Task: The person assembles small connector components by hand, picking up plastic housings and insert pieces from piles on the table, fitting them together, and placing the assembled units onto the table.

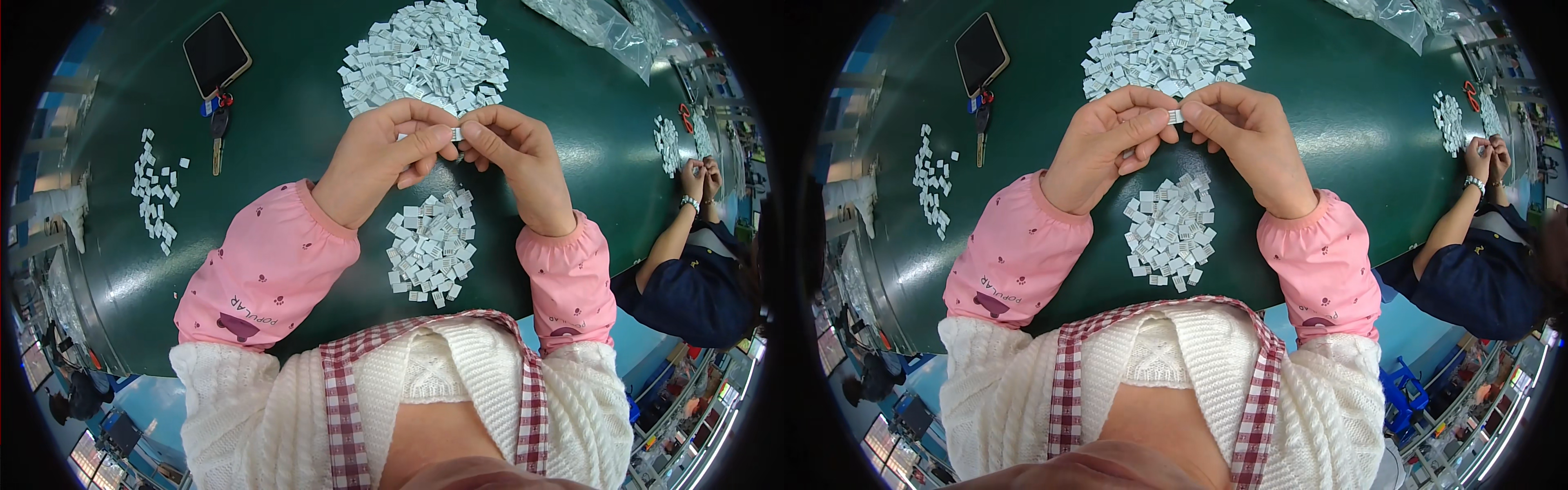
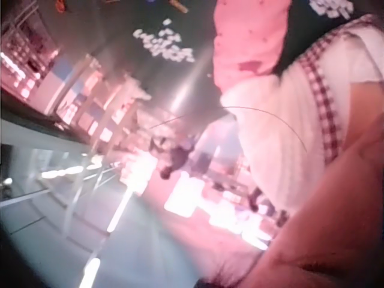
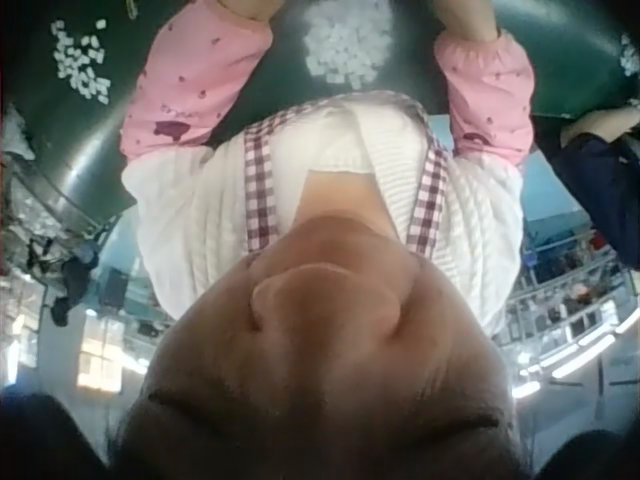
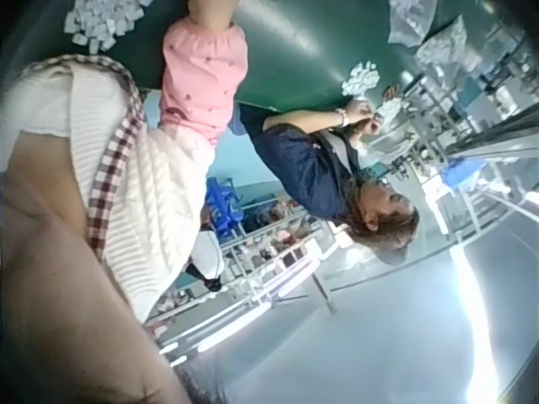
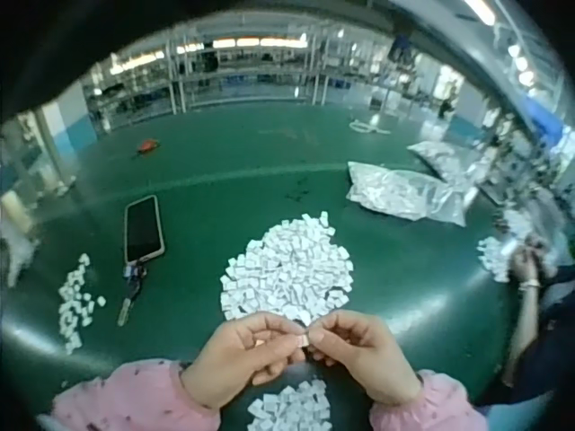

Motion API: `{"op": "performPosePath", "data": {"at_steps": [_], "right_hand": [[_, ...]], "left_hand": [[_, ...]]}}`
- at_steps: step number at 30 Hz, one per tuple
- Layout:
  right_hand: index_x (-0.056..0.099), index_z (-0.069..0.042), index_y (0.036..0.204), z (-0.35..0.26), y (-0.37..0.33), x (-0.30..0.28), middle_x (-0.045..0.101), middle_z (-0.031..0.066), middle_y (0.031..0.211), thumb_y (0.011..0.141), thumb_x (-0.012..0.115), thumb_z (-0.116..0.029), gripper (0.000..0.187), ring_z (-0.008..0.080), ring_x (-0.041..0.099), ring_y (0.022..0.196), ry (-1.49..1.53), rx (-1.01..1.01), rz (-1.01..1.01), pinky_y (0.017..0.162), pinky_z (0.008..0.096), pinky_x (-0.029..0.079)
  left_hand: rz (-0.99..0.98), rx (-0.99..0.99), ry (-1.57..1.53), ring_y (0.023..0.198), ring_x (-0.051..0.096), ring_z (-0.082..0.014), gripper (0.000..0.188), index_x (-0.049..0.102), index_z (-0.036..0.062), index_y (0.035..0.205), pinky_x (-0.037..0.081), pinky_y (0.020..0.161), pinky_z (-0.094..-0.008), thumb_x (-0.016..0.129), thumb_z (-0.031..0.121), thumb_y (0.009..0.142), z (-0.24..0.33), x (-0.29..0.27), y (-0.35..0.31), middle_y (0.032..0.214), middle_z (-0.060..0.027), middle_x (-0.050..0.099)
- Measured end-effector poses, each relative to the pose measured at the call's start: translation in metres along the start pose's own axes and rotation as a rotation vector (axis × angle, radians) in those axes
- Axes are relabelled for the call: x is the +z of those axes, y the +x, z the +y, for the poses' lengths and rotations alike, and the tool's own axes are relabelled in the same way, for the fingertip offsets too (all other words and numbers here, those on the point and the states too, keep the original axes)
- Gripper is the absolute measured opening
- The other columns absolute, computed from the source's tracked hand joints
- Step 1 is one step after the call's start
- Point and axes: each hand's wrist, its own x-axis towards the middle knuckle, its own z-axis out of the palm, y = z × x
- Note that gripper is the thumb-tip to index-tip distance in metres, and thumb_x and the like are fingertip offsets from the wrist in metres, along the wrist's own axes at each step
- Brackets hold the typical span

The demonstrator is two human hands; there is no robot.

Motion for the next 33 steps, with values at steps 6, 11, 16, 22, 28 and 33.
{"op": "performPosePath", "data": {"at_steps": [6, 11, 16, 22, 28, 33], "right_hand": [[0.068, -0.001, 0.100, -0.001, 0.000, -0.007, 0.063, 0.0032, 0.079, 0.097, 0.060, -0.013, 0.015, 0.0077, 0.054, 0.071, 0.131, 0.186, -0.063, 0.064, 0.0178, 0.041], [0.068, -0.002, 0.101, -0.001, 0.003, -0.011, 0.063, 0.0033, 0.080, 0.099, 0.058, -0.014, 0.016, 0.0072, 0.054, 0.070, 0.222, 0.262, -0.151, 0.062, 0.0163, 0.039], [0.069, -0.003, 0.094, 0.000, 0.002, -0.010, 0.063, 0.0017, 0.078, 0.097, 0.058, -0.013, 0.016, 0.0059, 0.054, 0.068, 0.180, 0.220, -0.146, 0.060, 0.0163, 0.040], [0.069, -0.002, 0.099, -0.007, -0.001, -0.006, 0.063, 0.0024, 0.080, 0.097, 0.060, -0.012, 0.014, 0.0077, 0.052, 0.069, 0.074, 0.152, -0.171, 0.062, 0.0164, 0.039], [0.071, -0.002, 0.096, -0.007, 0.000, -0.012, 0.064, 0.0013, 0.080, 0.093, 0.064, -0.008, 0.009, 0.0086, 0.052, 0.069, -0.239, -0.097, -0.053, 0.064, 0.0192, 0.042], [0.071, -0.001, 0.098, 0.004, 0.018, -0.041, 0.064, 0.0005, 0.079, 0.089, 0.066, -0.004, 0.010, 0.0092, 0.052, 0.069, -0.613, -0.249, 0.188, 0.065, 0.0217, 0.043]], "left_hand": [[-0.035, -0.020, -0.049, 0.060, 0.048, -0.0053, 0.019, 0.062, -0.0033, 0.112, 0.032, 0.046, -0.0140, 0.059, 0.008, 0.097, -0.001, 0.002, -0.001, 0.091, -0.0150, 0.066], [-0.046, -0.072, -0.139, 0.059, 0.048, -0.0060, 0.020, 0.061, -0.0034, 0.112, 0.032, 0.046, -0.0148, 0.056, 0.009, 0.098, 0.001, 0.005, -0.002, 0.091, -0.0159, 0.067], [-0.064, -0.062, -0.098, 0.060, 0.048, -0.0068, 0.020, 0.061, -0.0036, 0.112, 0.032, 0.046, -0.0154, 0.054, 0.010, 0.099, 0.001, 0.005, -0.002, 0.090, -0.0158, 0.066], [-0.037, -0.097, -0.125, 0.060, 0.048, -0.0078, 0.023, 0.062, -0.0042, 0.110, 0.032, 0.046, -0.0159, 0.052, 0.015, 0.100, 0.001, 0.007, -0.001, 0.089, -0.0146, 0.065], [0.037, -0.213, -0.196, 0.058, 0.047, -0.0082, 0.029, 0.063, -0.0048, 0.108, 0.031, 0.046, -0.0159, 0.051, 0.020, 0.101, 0.003, 0.012, -0.002, 0.084, -0.0116, 0.061], [0.013, -0.262, -0.174, 0.057, 0.044, -0.0067, 0.030, 0.061, -0.0047, 0.113, 0.028, 0.044, -0.0148, 0.048, 0.021, 0.103, 0.003, 0.004, -0.002, 0.081, -0.0096, 0.057]]}}
